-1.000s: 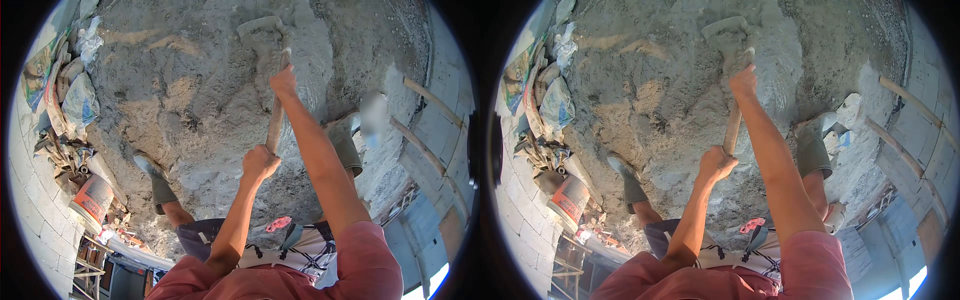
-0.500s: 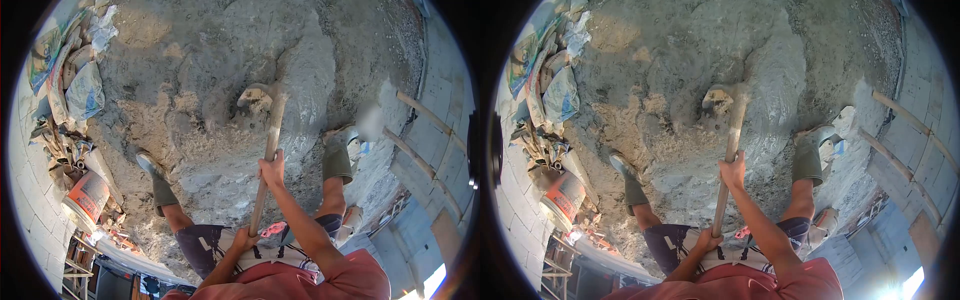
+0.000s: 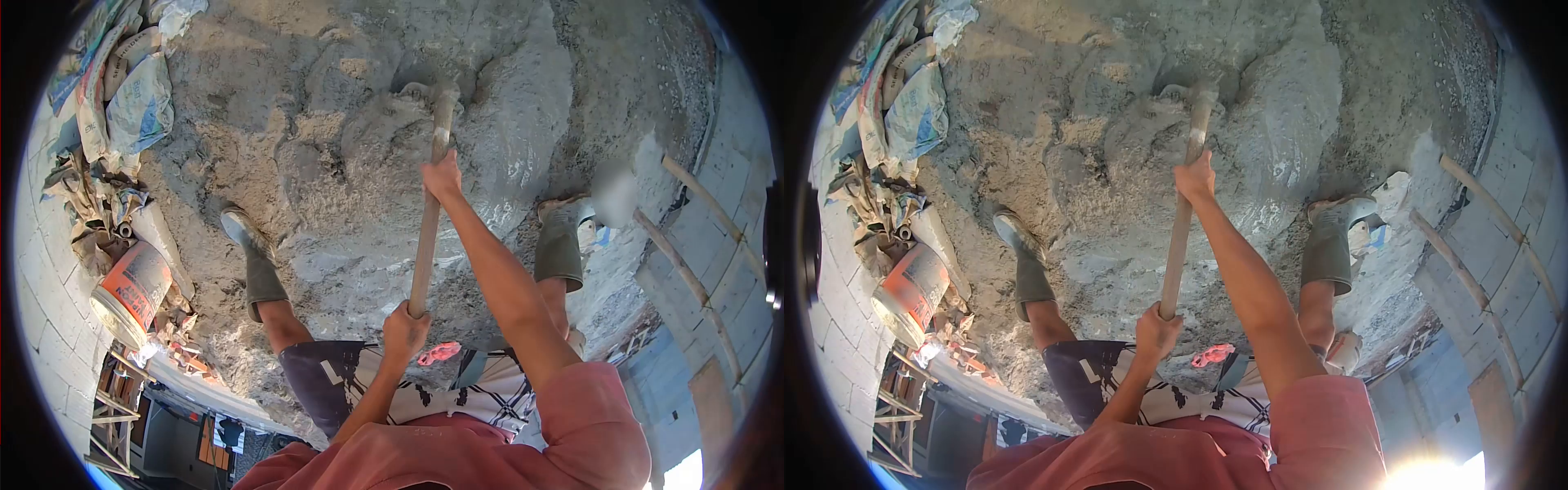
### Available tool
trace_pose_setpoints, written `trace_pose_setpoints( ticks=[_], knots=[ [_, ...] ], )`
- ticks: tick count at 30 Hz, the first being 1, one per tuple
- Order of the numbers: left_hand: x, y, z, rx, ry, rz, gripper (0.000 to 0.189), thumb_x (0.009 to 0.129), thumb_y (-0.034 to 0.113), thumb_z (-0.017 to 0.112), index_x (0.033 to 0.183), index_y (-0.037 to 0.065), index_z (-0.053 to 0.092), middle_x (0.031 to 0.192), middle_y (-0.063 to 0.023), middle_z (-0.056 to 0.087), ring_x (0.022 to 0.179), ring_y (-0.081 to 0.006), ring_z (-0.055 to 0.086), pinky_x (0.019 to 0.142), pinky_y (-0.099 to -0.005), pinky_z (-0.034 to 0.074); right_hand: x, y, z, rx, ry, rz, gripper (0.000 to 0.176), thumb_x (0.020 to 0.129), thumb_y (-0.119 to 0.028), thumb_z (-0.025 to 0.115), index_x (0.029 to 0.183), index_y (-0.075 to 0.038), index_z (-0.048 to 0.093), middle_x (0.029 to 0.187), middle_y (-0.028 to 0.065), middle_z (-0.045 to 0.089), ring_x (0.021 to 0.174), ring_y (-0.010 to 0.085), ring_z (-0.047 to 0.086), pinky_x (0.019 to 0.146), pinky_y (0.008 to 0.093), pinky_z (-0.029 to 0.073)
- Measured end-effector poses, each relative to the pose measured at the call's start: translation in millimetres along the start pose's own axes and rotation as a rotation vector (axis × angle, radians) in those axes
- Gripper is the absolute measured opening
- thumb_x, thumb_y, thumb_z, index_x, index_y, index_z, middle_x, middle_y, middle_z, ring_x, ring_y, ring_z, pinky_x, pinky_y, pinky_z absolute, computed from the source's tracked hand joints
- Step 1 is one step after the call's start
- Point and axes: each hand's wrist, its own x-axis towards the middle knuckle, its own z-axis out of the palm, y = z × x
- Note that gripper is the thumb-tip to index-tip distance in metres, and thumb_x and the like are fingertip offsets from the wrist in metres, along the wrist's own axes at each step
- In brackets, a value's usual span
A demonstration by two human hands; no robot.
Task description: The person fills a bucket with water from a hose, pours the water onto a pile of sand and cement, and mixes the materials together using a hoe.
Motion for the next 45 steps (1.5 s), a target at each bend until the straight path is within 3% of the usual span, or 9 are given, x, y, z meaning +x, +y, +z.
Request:
trace_pose_setpoints(
  ticks=[4, 8, 11, 16, 18, 27, 39, 42, 45],
  knots=[
    [-86.6, -87.7, 10.5, 0.16, 0.063, -0.002, 0.025, 0.067, 0.022, 0.067, 0.083, 0.004, 0.063, 0.072, -0.0196, 0.064, 0.068, -0.0379, 0.063, 0.063, -0.044, 0.05, -114.1, 73.7, -1.0, 0.518, 0.002, 0.105, 0.044, 0.074, -0.006, 0.058, 0.112, -0.001, 0.036, 0.064, 0.0095, 0.052, 0.039, 0.0196, 0.052, 0.034, 0.0335, 0.042],
    [-41.1, -69.1, 39.1, 0.23, 0.191, 0.289, 0.023, 0.063, 0.022, 0.071, 0.078, 0.007, 0.062, 0.067, -0.0164, 0.063, 0.061, -0.0351, 0.063, 0.058, -0.0438, 0.05, -114.0, 36.3, -95.6, 0.774, 0.111, 0.002, 0.046, 0.071, -0.001, 0.053, 0.114, 0.001, 0.037, 0.058, 0.0076, 0.047, 0.037, 0.0177, 0.048, 0.033, 0.0323, 0.04],
    [99.8, 84.3, 76.5, 0.281, 0.436, 0.652, 0.025, 0.063, 0.014, 0.073, 0.08, 0.006, 0.058, 0.063, -0.013, 0.059, 0.056, -0.0327, 0.058, 0.054, -0.0436, 0.047, 29.9, -25.9, -197.8, 1.028, 0.161, -0.301, 0.031, 0.073, 0.001, 0.053, 0.1, -0.001, 0.04, 0.062, 0.0074, 0.046, 0.042, 0.0175, 0.046, 0.038, 0.0339, 0.041],
    [183.4, 397.3, 79.9, 0.483, 0.453, 0.675, 0.017, 0.071, 0.007, 0.069, 0.087, 0.004, 0.063, 0.084, -0.0175, 0.068, 0.08, -0.0268, 0.069, 0.07, -0.036, 0.055, 272.2, -126.3, -328.4, 0.88, 0.078, -0.573, 0.034, 0.079, -0.005, 0.055, 0.11, -0.002, 0.04, 0.066, 0.0104, 0.054, 0.053, 0.0195, 0.055, 0.049, 0.033, 0.049],
    [180.4, 420.9, 91.2, 0.542, 0.262, 0.639, 0.017, 0.074, 0.008, 0.068, 0.09, 0.004, 0.066, 0.088, -0.0154, 0.069, 0.083, -0.0249, 0.069, 0.072, -0.0334, 0.055, 312.3, -139.6, -329.1, -0.044, 0.561, -0.256, 0.045, 0.081, -0.011, 0.052, 0.12, 0.001, 0.034, 0.066, 0.0117, 0.058, 0.057, 0.0223, 0.06, 0.052, 0.0337, 0.052],
    [87.7, 229.9, 73.6, 0.802, 0.048, 0.458, 0.031, 0.066, 0.016, 0.074, 0.089, 0.001, 0.063, 0.084, -0.0159, 0.068, 0.08, -0.0298, 0.068, 0.067, -0.0361, 0.055, 127.9, 22.7, -195.7, 0.058, 0.319, 0.089, 0.095, 0.071, -0.02, 0.06, 0.147, -0.012, 0.003, 0.111, 0.0296, 0.058, 0.102, 0.0419, 0.059, 0.091, 0.0435, 0.046],
    [-75.2, -74.4, -13.0, 0.774, 0.024, 0.177, 0.019, 0.071, 0.021, 0.066, 0.081, 0.007, 0.06, 0.068, -0.0165, 0.065, 0.063, -0.0355, 0.065, 0.062, -0.0462, 0.052, -178.5, 150.2, 19.7, 0.522, 0.278, 0.253, 0.063, 0.071, -0.008, 0.06, 0.129, -0.006, 0.034, 0.088, 0.0229, 0.06, 0.055, 0.03, 0.062, 0.051, 0.0384, 0.051],
    [-29.2, -37.3, 33.8, 0.685, 0.101, 0.312, 0.022, 0.069, 0.025, 0.068, 0.08, 0.008, 0.06, 0.063, -0.0155, 0.063, 0.058, -0.0339, 0.064, 0.057, -0.0455, 0.051, -123.1, 101.6, -78.0, 0.693, 0.279, 0.186, 0.048, 0.072, -0.006, 0.059, 0.114, -0.003, 0.037, 0.076, 0.0157, 0.054, 0.051, 0.0262, 0.06, 0.045, 0.0362, 0.048],
    [96.7, 122.1, 112.4, 0.475, 0.175, 0.581, 0.021, 0.073, 0.022, 0.067, 0.081, 0.005, 0.06, 0.064, -0.0175, 0.062, 0.058, -0.0365, 0.063, 0.056, -0.0455, 0.05, 43.1, 44.5, -201.7, 0.661, 0.429, -0.145, 0.04, 0.071, -0.007, 0.06, 0.104, 0.003, 0.039, 0.075, 0.0176, 0.058, 0.048, 0.0261, 0.059, 0.044, 0.0378, 0.048]
  ],
)
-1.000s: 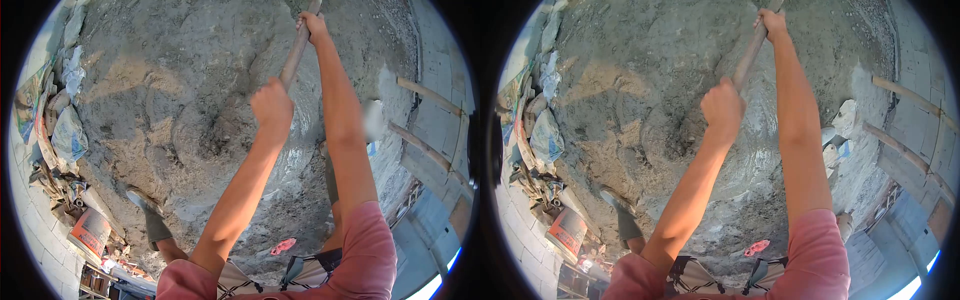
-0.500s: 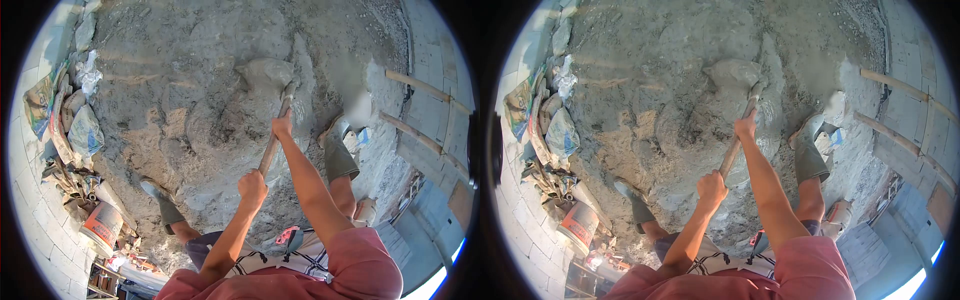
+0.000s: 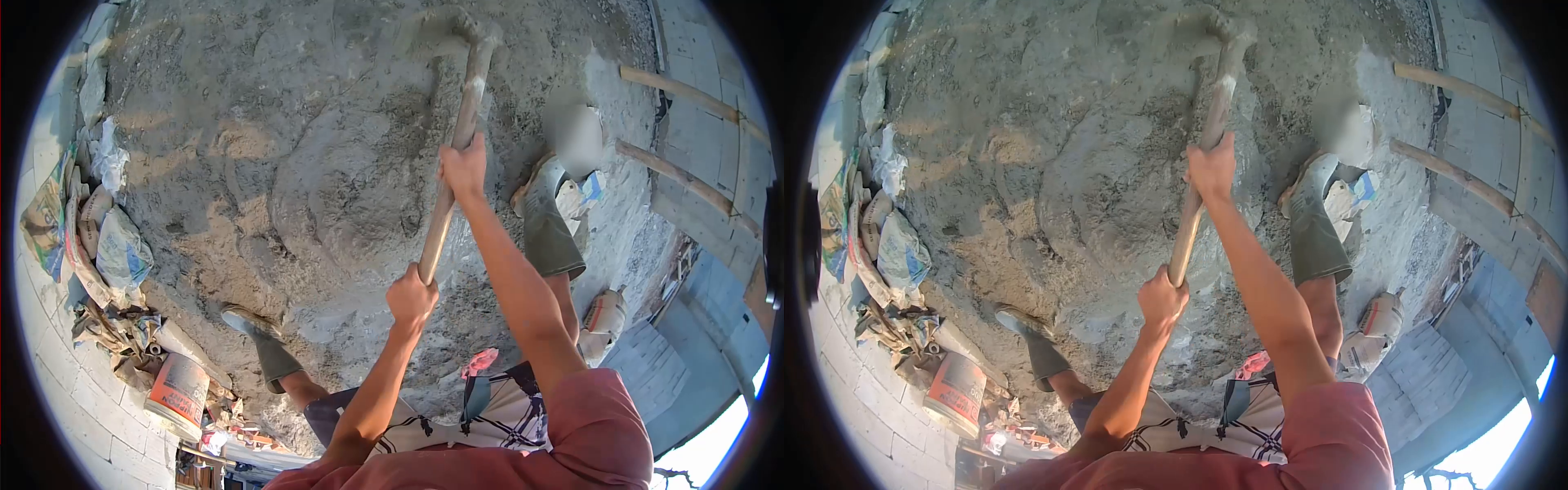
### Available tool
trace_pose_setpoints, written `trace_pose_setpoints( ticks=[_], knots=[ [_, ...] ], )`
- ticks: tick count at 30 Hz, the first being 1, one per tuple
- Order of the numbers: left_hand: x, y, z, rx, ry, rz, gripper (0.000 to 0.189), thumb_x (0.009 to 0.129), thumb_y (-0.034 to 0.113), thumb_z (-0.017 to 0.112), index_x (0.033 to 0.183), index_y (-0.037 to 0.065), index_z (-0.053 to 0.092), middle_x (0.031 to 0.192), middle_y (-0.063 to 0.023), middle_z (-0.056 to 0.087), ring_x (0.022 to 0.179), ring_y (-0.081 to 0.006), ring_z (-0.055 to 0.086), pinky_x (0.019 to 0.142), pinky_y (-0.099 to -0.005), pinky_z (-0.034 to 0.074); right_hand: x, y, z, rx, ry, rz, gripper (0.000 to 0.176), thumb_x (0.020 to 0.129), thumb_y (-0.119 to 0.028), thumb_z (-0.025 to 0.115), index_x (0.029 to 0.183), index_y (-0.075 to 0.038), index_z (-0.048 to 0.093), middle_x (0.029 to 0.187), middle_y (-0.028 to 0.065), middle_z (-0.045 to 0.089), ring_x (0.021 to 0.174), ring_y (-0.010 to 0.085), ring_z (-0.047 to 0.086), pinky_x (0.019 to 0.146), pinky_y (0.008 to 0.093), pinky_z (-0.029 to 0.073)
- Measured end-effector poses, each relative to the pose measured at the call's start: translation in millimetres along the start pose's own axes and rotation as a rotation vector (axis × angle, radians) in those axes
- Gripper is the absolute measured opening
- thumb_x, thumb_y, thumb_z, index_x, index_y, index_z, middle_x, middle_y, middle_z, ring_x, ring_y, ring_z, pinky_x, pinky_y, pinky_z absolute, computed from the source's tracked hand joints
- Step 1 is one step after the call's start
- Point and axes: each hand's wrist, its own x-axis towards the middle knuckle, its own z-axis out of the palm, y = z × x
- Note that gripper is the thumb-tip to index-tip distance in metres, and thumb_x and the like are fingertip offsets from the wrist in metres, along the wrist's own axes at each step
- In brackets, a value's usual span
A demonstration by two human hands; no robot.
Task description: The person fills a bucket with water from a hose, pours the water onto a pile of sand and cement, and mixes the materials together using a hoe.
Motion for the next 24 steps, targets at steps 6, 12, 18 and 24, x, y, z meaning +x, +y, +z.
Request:
trace_pose_setpoints(
  ticks=[6, 12, 18, 24],
  knots=[
    [172.9, 167.0, -23.2, 0.004, -0.143, 0.072, 0.031, 0.071, 0.02, 0.067, 0.093, 0.0, 0.06, 0.084, -0.0216, 0.066, 0.082, -0.0368, 0.066, 0.073, -0.0436, 0.052, 239.7, -79.2, -12.3, -0.505, -0.036, -0.232, 0.081, 0.073, -0.021, 0.058, 0.137, 0.007, 0.017, 0.103, 0.0291, 0.06, 0.093, 0.0373, 0.064, 0.079, 0.042, 0.053],
    [42.0, 82.8, -11.4, 0.157, -0.364, 0.008, 0.029, 0.069, 0.015, 0.068, 0.093, 0.0, 0.06, 0.082, -0.0207, 0.067, 0.08, -0.0353, 0.067, 0.073, -0.0409, 0.053, 84.3, 17.7, -35.8, -0.589, 0.005, 0.186, 0.082, 0.071, -0.018, 0.058, 0.14, 0.0, 0.017, 0.105, 0.0294, 0.06, 0.105, 0.0404, 0.058, 0.093, 0.0403, 0.045],
    [-83.1, -43.7, -63.4, 0.319, -0.451, -0.086, 0.024, 0.069, 0.015, 0.066, 0.088, 0.002, 0.059, 0.077, -0.0207, 0.066, 0.075, -0.0355, 0.067, 0.068, -0.0431, 0.053, -99.2, 123.7, 3.8, -0.311, 0.028, 0.459, 0.074, 0.07, -0.012, 0.056, 0.134, 0.0, 0.023, 0.083, 0.0251, 0.063, 0.064, 0.0337, 0.065, 0.067, 0.041, 0.053],
    [-237.8, -159.5, -109.9, 0.299, -0.536, -0.296, 0.028, 0.07, 0.023, 0.067, 0.091, 0.007, 0.061, 0.076, -0.0186, 0.066, 0.072, -0.0354, 0.066, 0.067, -0.0456, 0.052, -236.5, 199.9, 13.2, 0.508, -0.19, 0.807, 0.036, 0.068, -0.007, 0.059, 0.1, 0.0, 0.046, 0.068, 0.0152, 0.056, 0.051, 0.0285, 0.056, 0.051, 0.0458, 0.048]
  ],
)
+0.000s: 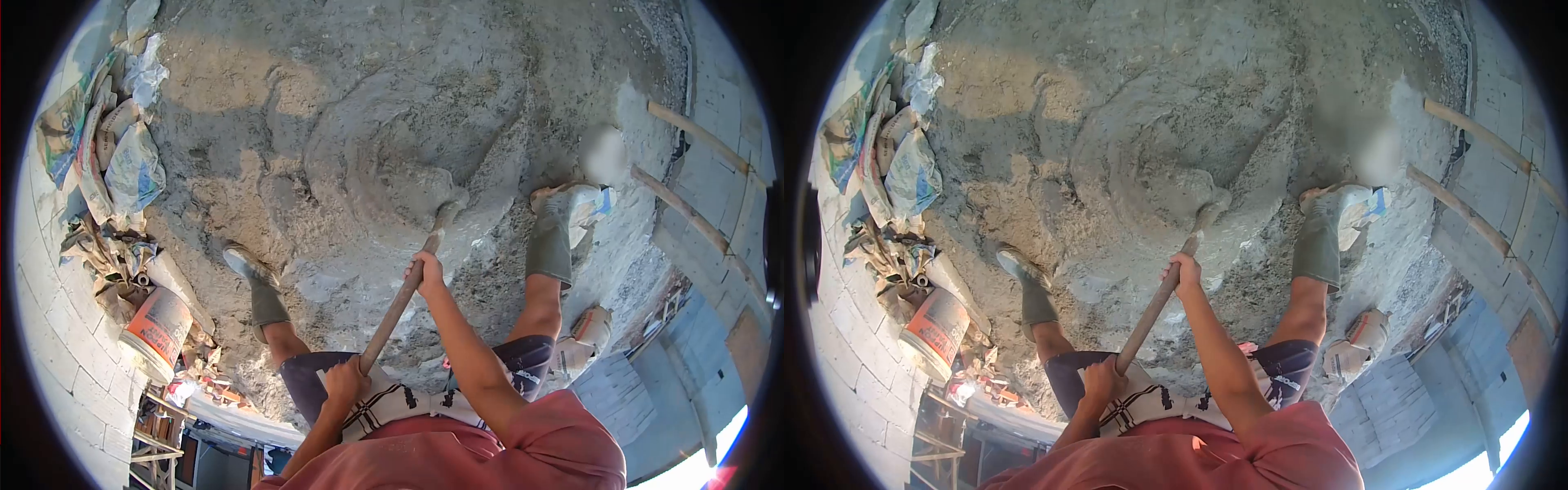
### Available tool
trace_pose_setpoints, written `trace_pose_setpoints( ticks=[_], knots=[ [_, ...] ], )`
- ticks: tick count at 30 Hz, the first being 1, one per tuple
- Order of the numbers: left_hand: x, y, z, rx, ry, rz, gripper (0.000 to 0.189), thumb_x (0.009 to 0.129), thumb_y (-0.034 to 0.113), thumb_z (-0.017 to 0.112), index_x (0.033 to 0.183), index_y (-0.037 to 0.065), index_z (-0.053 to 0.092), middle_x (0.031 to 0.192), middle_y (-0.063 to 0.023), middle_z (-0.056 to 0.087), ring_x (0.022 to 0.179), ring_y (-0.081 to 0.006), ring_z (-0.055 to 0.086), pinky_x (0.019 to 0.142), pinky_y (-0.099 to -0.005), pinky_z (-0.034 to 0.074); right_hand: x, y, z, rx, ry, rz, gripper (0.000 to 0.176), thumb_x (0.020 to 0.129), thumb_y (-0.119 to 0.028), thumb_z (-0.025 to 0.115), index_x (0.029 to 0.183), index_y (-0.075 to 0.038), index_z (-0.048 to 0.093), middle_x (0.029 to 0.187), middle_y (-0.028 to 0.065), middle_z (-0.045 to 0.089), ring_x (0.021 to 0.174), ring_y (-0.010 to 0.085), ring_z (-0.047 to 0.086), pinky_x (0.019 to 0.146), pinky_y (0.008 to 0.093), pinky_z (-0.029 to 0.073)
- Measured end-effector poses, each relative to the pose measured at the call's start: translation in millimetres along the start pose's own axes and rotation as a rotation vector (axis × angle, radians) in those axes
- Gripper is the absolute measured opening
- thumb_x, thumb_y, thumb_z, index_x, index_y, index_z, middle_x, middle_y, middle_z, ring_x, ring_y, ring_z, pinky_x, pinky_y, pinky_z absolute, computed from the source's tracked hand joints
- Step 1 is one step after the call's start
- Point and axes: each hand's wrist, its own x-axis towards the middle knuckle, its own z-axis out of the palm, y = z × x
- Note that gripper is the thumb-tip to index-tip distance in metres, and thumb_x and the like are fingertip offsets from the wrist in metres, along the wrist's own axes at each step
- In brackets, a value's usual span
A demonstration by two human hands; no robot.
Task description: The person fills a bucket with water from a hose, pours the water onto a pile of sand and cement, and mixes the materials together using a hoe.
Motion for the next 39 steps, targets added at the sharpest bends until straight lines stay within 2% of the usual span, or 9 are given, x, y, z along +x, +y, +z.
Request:
trace_pose_setpoints(
  ticks=[3, 9, 12, 19, 24, 28, 32, 35, 39],
  knots=[
    [-0.8, -40.0, -2.6, -0.08, 0.018, 0.17, 0.03, 0.07, 0.027, 0.068, 0.093, 0.008, 0.063, 0.074, -0.0161, 0.066, 0.069, -0.0348, 0.065, 0.066, -0.0455, 0.051, -42.5, -7.7, 49.4, -0.036, 0.168, 0.033, 0.011, 0.066, -0.004, 0.056, 0.064, -0.001, 0.046, 0.053, 0.0091, 0.046, 0.039, 0.0215, 0.047, 0.04, 0.0394, 0.042],
    [167.9, 119.5, -68.6, -0.406, 0.267, 0.382, 0.043, 0.073, 0.042, 0.072, 0.088, 0.004, 0.062, 0.065, -0.0137, 0.063, 0.06, -0.0302, 0.063, 0.058, -0.041, 0.049, 1.9, -245.8, 117.8, -0.368, 0.004, -0.831, 0.009, 0.075, -0.003, 0.054, 0.073, -0.001, 0.045, 0.059, 0.0073, 0.049, 0.048, 0.017, 0.052, 0.044, 0.0344, 0.046],
    [211.9, 193.5, -124.6, -0.333, 0.411, 0.363, 0.035, 0.074, 0.034, 0.07, 0.089, 0.003, 0.061, 0.067, -0.0138, 0.064, 0.062, -0.0283, 0.064, 0.059, -0.04, 0.051, 80.5, -326.9, 154.9, -0.407, -0.021, -0.889, 0.013, 0.076, -0.005, 0.056, 0.072, -0.002, 0.044, 0.059, 0.0067, 0.049, 0.049, 0.0166, 0.052, 0.046, 0.0338, 0.047],
    [99.1, 120.1, -27.9, -0.089, 0.23, 0.044, 0.021, 0.07, 0.018, 0.065, 0.086, 0.005, 0.061, 0.073, -0.0174, 0.066, 0.07, -0.0348, 0.066, 0.065, -0.0442, 0.052, 82.8, -142.1, 55.9, -0.363, 0.117, -0.209, 0.009, 0.075, -0.005, 0.054, 0.071, -0.001, 0.048, 0.056, 0.0079, 0.048, 0.043, 0.0193, 0.048, 0.04, 0.0357, 0.044],
    [-15.7, 28.4, 70.0, -0.139, 0.283, -0.072, 0.019, 0.067, 0.022, 0.07, 0.078, 0.008, 0.062, 0.063, -0.0145, 0.063, 0.059, -0.0328, 0.064, 0.056, -0.0446, 0.05, -22.2, -10.4, -9.0, -0.178, 0.146, -0.106, 0.015, 0.072, -0.003, 0.055, 0.082, -0.005, 0.043, 0.056, 0.0067, 0.046, 0.038, 0.0181, 0.047, 0.035, 0.036, 0.04],
    [16.5, 43.0, 58.6, -0.181, 0.462, 0.057, 0.022, 0.065, 0.025, 0.074, 0.073, 0.009, 0.062, 0.059, -0.0122, 0.061, 0.053, -0.0311, 0.061, 0.051, -0.0431, 0.049, -52.3, -80.1, 19.3, -0.169, 0.082, -0.269, 0.017, 0.072, -0.003, 0.053, 0.084, -0.001, 0.041, 0.056, 0.0085, 0.046, 0.037, 0.0196, 0.046, 0.034, 0.0354, 0.041],
    [177.1, 117.6, -83.5, -0.087, 0.796, 0.297, 0.027, 0.069, 0.025, 0.075, 0.08, 0.006, 0.059, 0.06, -0.0105, 0.061, 0.053, -0.0287, 0.061, 0.05, -0.0417, 0.049, 72.3, -229.5, 126.7, -0.077, -0.097, -0.566, 0.011, 0.078, -0.005, 0.055, 0.072, -0.003, 0.046, 0.061, 0.0064, 0.047, 0.048, 0.0176, 0.047, 0.047, 0.0358, 0.044],
    [181.8, 145.1, -147.6, 0.011, 0.681, 0.237, 0.027, 0.069, 0.023, 0.074, 0.08, 0.003, 0.059, 0.065, -0.0134, 0.064, 0.061, -0.0294, 0.065, 0.057, -0.0401, 0.053, 129.0, -259.3, 191.5, -0.348, -0.009, -0.493, 0.011, 0.08, -0.004, 0.054, 0.072, 0.0, 0.048, 0.062, 0.008, 0.051, 0.049, 0.0195, 0.053, 0.048, 0.035, 0.047],
    [128.6, 109.2, -106.2, 0.031, 0.386, 0.045, 0.026, 0.069, 0.023, 0.071, 0.08, 0.002, 0.061, 0.069, -0.0175, 0.065, 0.066, -0.0331, 0.066, 0.062, -0.0417, 0.054, 87.2, -166.0, 178.3, -0.737, 0.154, -0.419, 0.052, 0.076, -0.012, 0.057, 0.118, 0.008, 0.033, 0.068, 0.0152, 0.059, 0.05, 0.0223, 0.06, 0.048, 0.039, 0.049]
  ],
)
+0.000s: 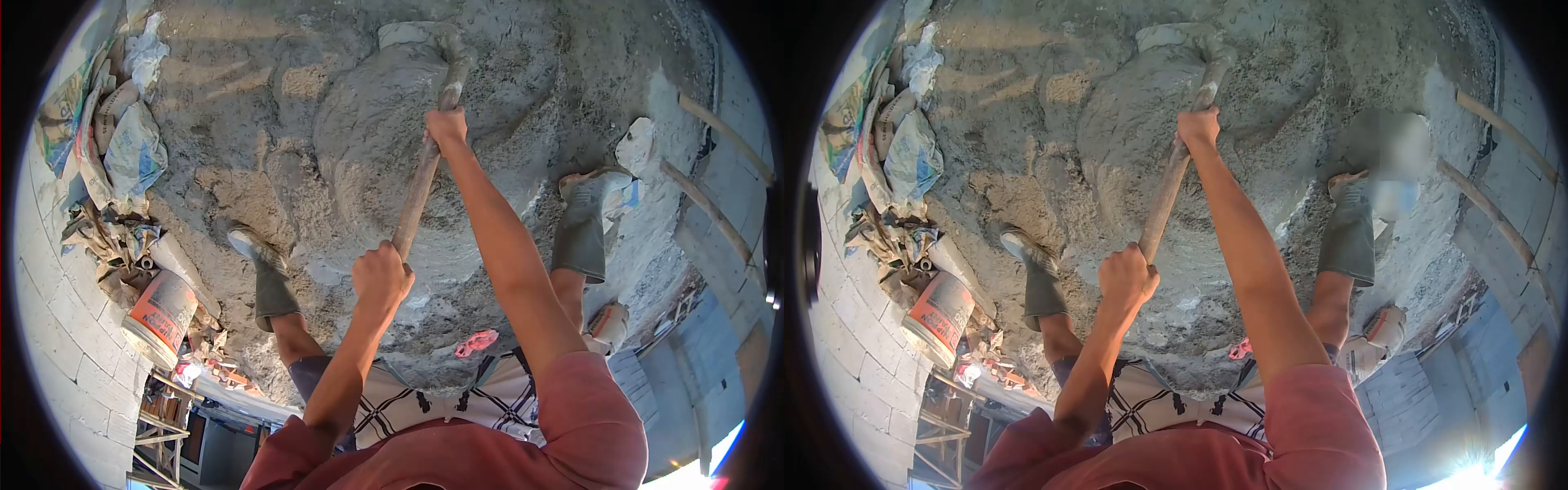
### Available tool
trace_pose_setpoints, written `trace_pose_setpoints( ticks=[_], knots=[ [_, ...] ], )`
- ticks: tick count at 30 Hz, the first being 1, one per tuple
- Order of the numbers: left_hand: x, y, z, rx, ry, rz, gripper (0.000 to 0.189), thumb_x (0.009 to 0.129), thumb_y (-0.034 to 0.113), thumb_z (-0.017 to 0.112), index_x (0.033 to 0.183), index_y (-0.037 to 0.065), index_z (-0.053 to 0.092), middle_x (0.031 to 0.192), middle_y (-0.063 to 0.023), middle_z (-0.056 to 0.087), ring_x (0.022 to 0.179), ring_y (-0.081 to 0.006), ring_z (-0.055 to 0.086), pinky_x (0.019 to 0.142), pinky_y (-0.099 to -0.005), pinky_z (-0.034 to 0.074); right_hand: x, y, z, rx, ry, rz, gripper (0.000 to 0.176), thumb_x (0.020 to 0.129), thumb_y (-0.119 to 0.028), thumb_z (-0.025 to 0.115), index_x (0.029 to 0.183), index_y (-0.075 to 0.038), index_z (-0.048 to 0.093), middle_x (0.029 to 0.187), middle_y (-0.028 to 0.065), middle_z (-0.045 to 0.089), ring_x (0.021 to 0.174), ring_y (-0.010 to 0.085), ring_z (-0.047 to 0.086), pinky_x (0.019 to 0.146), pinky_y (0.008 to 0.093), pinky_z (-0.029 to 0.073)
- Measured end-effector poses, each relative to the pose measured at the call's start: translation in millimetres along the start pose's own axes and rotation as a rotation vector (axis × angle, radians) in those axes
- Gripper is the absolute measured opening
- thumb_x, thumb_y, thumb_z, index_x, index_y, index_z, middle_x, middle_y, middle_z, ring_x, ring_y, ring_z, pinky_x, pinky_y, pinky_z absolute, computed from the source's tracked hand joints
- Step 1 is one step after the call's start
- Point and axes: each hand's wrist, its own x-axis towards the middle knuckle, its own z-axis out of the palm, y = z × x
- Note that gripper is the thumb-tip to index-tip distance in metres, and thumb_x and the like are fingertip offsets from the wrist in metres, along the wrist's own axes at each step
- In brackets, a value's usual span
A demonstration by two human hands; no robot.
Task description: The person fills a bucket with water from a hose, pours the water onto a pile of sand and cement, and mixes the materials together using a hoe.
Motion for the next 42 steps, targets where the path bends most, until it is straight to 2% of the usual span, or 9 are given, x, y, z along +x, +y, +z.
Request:
trace_pose_setpoints(
  ticks=[5, 11, 17, 23, 27, 31, 35, 40, 42],
  knots=[
    [-131.6, -66.9, 73.8, -0.11, -0.102, -0.254, 0.025, 0.07, 0.025, 0.066, 0.085, 0.006, 0.063, 0.074, -0.0186, 0.067, 0.069, -0.0368, 0.066, 0.066, -0.0469, 0.052, -78.1, 196.9, 36.3, 0.009, 0.05, -0.092, 0.042, 0.073, -0.005, 0.059, 0.108, -0.001, 0.037, 0.062, 0.011, 0.05, 0.04, 0.0219, 0.051, 0.035, 0.0372, 0.042],
    [-178.3, -89.9, 104.1, -0.333, 0.098, -0.237, 0.019, 0.067, 0.024, 0.069, 0.072, 0.008, 0.062, 0.058, -0.0151, 0.061, 0.054, -0.0338, 0.063, 0.054, -0.0436, 0.051, -198.4, 89.6, -7.4, 0.166, -0.056, -0.006, 0.042, 0.072, -0.004, 0.056, 0.11, 0.0, 0.036, 0.062, 0.0093, 0.049, 0.039, 0.0194, 0.05, 0.032, 0.0346, 0.04],
    [58.4, -118.7, -43.9, -0.244, 0.407, -0.183, 0.021, 0.069, 0.023, 0.068, 0.081, 0.006, 0.062, 0.067, -0.0165, 0.064, 0.064, -0.0347, 0.065, 0.062, -0.0435, 0.051, -40.8, -105.6, 154.7, 0.491, -0.365, -0.277, 0.02, 0.075, 0.0, 0.055, 0.09, 0.001, 0.042, 0.059, 0.0084, 0.048, 0.044, 0.0179, 0.049, 0.04, 0.0345, 0.043],
    [7.2, -138.3, -30.8, -0.345, 0.022, -0.301, 0.026, 0.068, 0.021, 0.066, 0.086, 0.001, 0.064, 0.076, -0.0211, 0.066, 0.077, -0.0362, 0.065, 0.07, -0.0435, 0.052, -80.5, -57.6, 198.6, -0.272, -0.159, -0.24, 0.047, 0.075, -0.008, 0.056, 0.116, 0.01, 0.042, 0.071, 0.0148, 0.061, 0.054, 0.0235, 0.062, 0.049, 0.0376, 0.052],
    [-66.2, -125.8, 66.9, -0.43, -0.053, -0.334, 0.03, 0.069, 0.021, 0.066, 0.09, 0.0, 0.063, 0.078, -0.0209, 0.066, 0.075, -0.0366, 0.066, 0.072, -0.0441, 0.052, -120.7, 50.0, 160.9, -0.578, -0.148, -0.166, 0.071, 0.073, -0.019, 0.061, 0.132, 0.006, 0.032, 0.115, 0.0301, 0.055, 0.108, 0.0402, 0.056, 0.092, 0.0444, 0.045],
    [-158.5, -90.8, 126.3, -0.468, -0.158, -0.472, 0.032, 0.069, 0.027, 0.067, 0.094, 0.007, 0.065, 0.075, -0.0183, 0.067, 0.072, -0.0353, 0.066, 0.067, -0.0453, 0.052, -160.8, 139.6, 95.7, -0.394, -0.24, -0.153, 0.049, 0.072, -0.013, 0.064, 0.111, 0.005, 0.042, 0.081, 0.0225, 0.062, 0.059, 0.0321, 0.064, 0.054, 0.0404, 0.05],
    [-214.2, -72.9, 146.8, -0.533, -0.062, -0.446, 0.034, 0.067, 0.032, 0.07, 0.092, 0.01, 0.066, 0.069, -0.0154, 0.066, 0.063, -0.034, 0.066, 0.06, -0.045, 0.052, -214.4, 113.5, 45.3, -0.184, -0.23, -0.142, 0.042, 0.072, -0.006, 0.06, 0.107, 0.003, 0.039, 0.066, 0.0127, 0.054, 0.043, 0.0236, 0.056, 0.039, 0.037, 0.044],
    [-17.2, -83.6, 83.1, -0.44, 0.361, -0.186, 0.028, 0.07, 0.031, 0.072, 0.079, 0.008, 0.059, 0.06, -0.0127, 0.061, 0.055, -0.0344, 0.061, 0.051, -0.0433, 0.048, -102.8, -26.6, 72.1, 0.201, -0.249, -0.325, 0.03, 0.074, 0.0, 0.052, 0.1, 0.002, 0.037, 0.059, 0.0068, 0.047, 0.039, 0.0172, 0.048, 0.036, 0.0336, 0.043],
    [26.6, -76.2, 27.7, -0.433, 0.242, -0.178, 0.024, 0.07, 0.024, 0.069, 0.083, 0.007, 0.059, 0.067, -0.0158, 0.063, 0.063, -0.0348, 0.064, 0.058, -0.0443, 0.05, -47.0, -56.3, 94.4, 0.113, -0.252, -0.322, 0.022, 0.074, -0.001, 0.053, 0.092, 0.002, 0.041, 0.058, 0.0071, 0.049, 0.042, 0.0169, 0.05, 0.038, 0.0339, 0.045]
  ],
)
